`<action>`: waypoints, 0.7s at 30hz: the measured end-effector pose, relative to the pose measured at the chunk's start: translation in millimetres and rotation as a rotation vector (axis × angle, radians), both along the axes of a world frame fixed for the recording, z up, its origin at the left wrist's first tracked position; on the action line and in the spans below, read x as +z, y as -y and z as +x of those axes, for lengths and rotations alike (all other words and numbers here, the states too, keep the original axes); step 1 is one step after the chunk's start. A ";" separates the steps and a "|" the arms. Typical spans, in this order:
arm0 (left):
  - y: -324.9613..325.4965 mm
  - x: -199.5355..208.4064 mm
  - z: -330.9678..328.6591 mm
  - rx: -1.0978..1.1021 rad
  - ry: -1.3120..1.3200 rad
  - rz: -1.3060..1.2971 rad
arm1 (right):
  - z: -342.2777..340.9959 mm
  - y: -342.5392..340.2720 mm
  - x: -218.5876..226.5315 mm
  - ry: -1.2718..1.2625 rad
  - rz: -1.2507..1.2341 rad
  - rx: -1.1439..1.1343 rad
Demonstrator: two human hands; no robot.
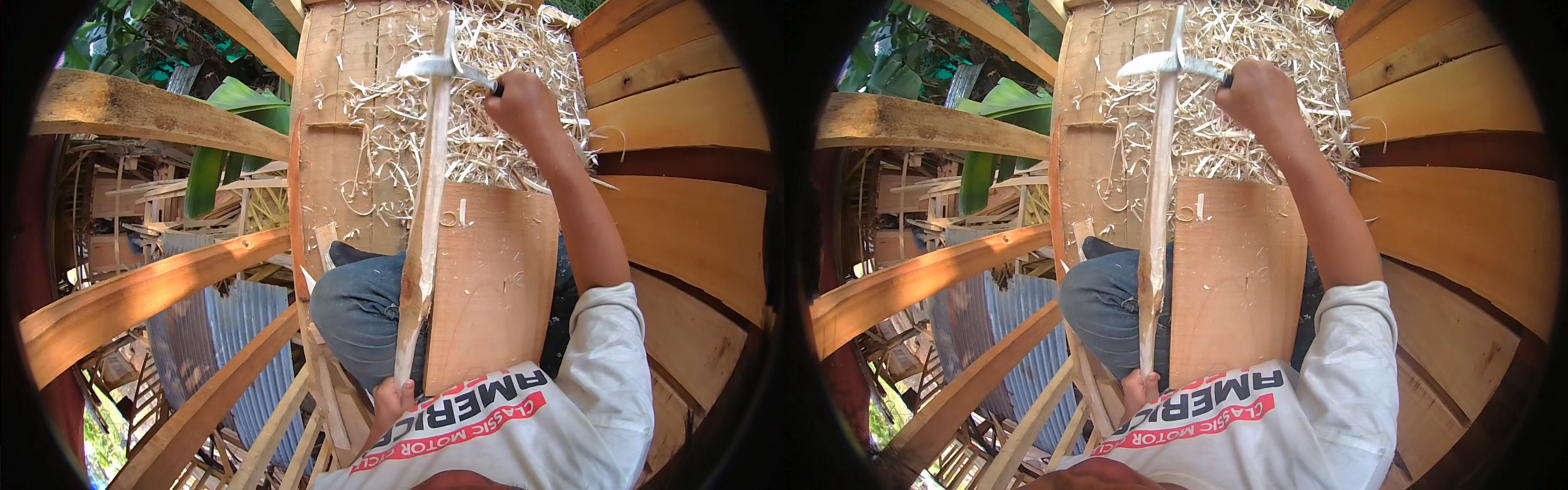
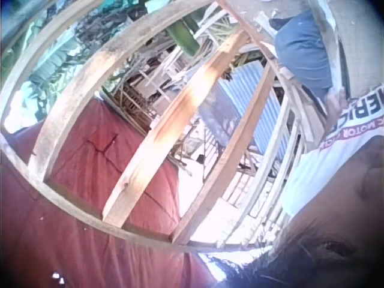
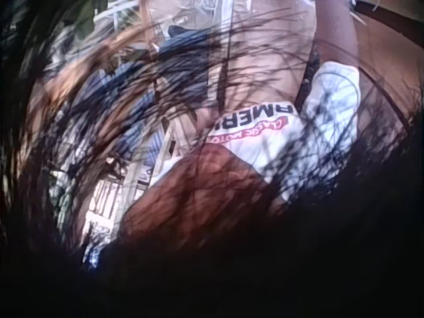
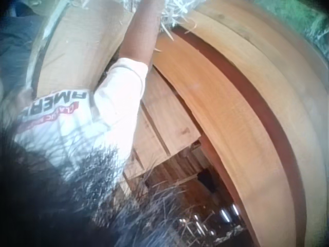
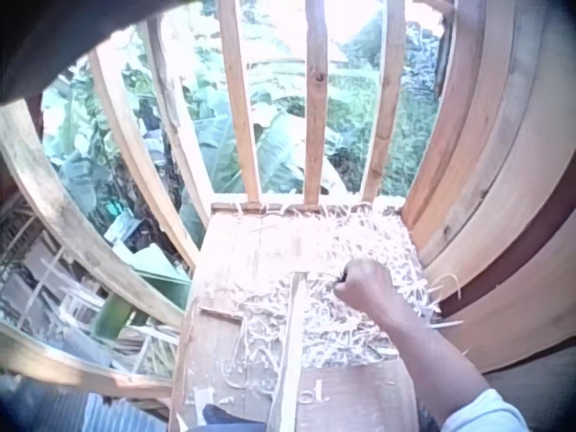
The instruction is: The person sits cross-legged on a wooden platform and uses a curved knife to shave thin strips from a long piece of wood. The person holds the wood with one hand and repeatedly scrapes the surface with the knife, creating a pile of wood shavings.
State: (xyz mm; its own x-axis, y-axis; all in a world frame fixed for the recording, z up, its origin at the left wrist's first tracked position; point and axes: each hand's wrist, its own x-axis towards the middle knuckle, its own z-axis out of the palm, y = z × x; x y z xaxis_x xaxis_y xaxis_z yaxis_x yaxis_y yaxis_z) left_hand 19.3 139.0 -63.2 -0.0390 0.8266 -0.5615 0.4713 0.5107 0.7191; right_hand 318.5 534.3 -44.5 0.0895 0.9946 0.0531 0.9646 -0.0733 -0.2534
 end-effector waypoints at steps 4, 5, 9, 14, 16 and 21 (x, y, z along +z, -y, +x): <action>2.8 -5.2 3.8 0.025 -0.027 0.006 | -3.7 -39.6 3.6 0.110 -0.141 -0.030; -0.6 -1.5 4.1 0.042 0.011 0.000 | -6.3 -45.7 3.5 0.099 -0.142 -0.019; -5.3 8.5 6.7 0.121 0.074 -0.087 | -6.1 -53.1 -13.8 0.132 -0.109 -0.009; -5.1 6.7 10.7 0.103 0.034 -0.014 | 3.4 -56.7 -25.2 0.146 -0.096 -0.023; -6.0 9.6 10.9 0.105 0.031 -0.010 | -1.8 -52.2 -21.7 0.141 -0.092 -0.034; -2.7 3.9 10.9 0.110 0.001 0.012 | 1.7 -49.9 -19.9 0.109 -0.130 -0.056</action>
